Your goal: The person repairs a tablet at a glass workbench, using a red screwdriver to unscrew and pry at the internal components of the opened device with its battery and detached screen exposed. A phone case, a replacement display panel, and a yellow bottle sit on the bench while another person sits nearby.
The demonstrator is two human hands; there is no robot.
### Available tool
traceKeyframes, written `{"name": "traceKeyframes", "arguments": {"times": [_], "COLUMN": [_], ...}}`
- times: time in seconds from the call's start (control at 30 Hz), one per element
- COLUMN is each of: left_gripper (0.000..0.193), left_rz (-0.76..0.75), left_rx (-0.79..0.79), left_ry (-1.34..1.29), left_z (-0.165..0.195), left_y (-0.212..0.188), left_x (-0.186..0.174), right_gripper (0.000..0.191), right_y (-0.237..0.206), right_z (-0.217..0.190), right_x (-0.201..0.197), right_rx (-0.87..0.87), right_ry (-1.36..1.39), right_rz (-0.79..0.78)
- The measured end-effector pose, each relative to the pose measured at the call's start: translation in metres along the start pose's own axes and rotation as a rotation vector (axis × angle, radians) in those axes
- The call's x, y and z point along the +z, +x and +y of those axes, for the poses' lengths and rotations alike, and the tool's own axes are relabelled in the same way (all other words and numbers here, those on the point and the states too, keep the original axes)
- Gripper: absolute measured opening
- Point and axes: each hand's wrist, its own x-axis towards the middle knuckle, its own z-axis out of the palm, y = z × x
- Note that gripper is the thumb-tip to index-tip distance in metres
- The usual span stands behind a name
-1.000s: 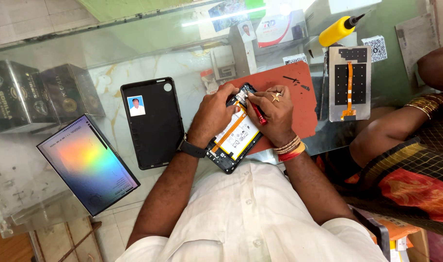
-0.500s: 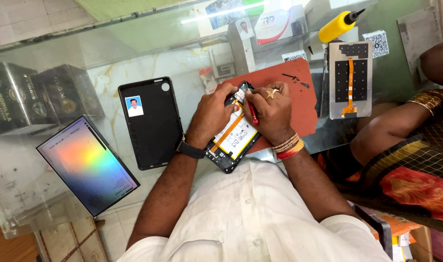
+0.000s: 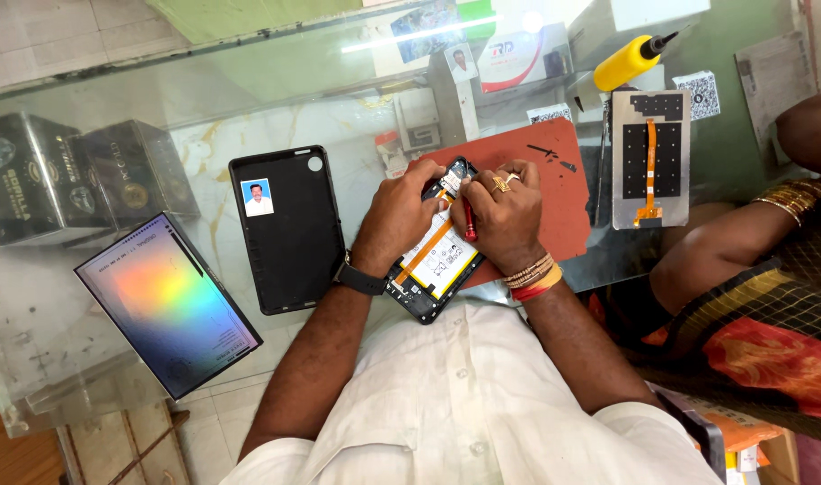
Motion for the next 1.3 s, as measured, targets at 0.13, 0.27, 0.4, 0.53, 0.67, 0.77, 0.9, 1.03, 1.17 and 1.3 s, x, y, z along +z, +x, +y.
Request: {"name": "traceKeyframes", "arguments": {"times": [0.13, 0.27, 0.4, 0.53, 0.67, 0.77, 0.9, 1.03, 1.17, 1.3], "left_gripper": [0.04, 0.04, 0.04, 0.041, 0.04, 0.04, 0.041, 0.039, 0.039, 0.04], "left_rz": [0.019, 0.005, -0.003, 0.001, -0.013, -0.015, 0.0, -0.012, -0.012, -0.018], "left_rx": [0.046, 0.005, -0.021, -0.003, -0.027, -0.024, 0.008, -0.015, -0.01, -0.023], "left_ry": [0.006, -0.005, 0.01, 0.017, 0.015, 0.016, 0.012, 0.027, 0.031, 0.034], "left_z": [-0.0003, 0.0013, 0.0032, 0.0034, 0.0016, 0.0011, 0.0017, 0.0017, 0.0015, 0.0018], "left_y": [-0.0023, -0.0021, -0.0015, -0.0006, 0.0001, 0.0, 0.0001, 0.0009, 0.002, 0.001], "left_x": [-0.0006, 0.001, -0.0001, -0.0001, 0.0007, 0.0006, -0.0003, 0.0002, -0.0001, 0.0002], "right_gripper": [0.013, 0.015, 0.016, 0.017, 0.014, 0.014, 0.013, 0.016, 0.017, 0.02], "right_y": [-0.0004, -0.0045, -0.0039, -0.0017, -0.0014, -0.001, 0.0005, -0.001, 0.001, 0.0022], "right_z": [0.0015, 0.0007, 0.0018, 0.002, 0.0027, 0.0028, 0.0025, 0.0018, 0.0023, 0.0001], "right_x": [0.0007, -0.0015, -0.0021, -0.0003, 0.0002, -0.0007, -0.0017, -0.0028, -0.0006, -0.0021], "right_rx": [-0.04, -0.042, -0.045, -0.051, -0.045, -0.046, -0.04, -0.059, -0.05, -0.048], "right_ry": [0.051, 0.05, 0.047, 0.031, 0.019, 0.013, 0.019, 0.017, -0.014, -0.024], "right_rz": [0.071, 0.052, 0.029, 0.027, 0.005, 0.002, 0.025, 0.031, 0.012, -0.01]}}
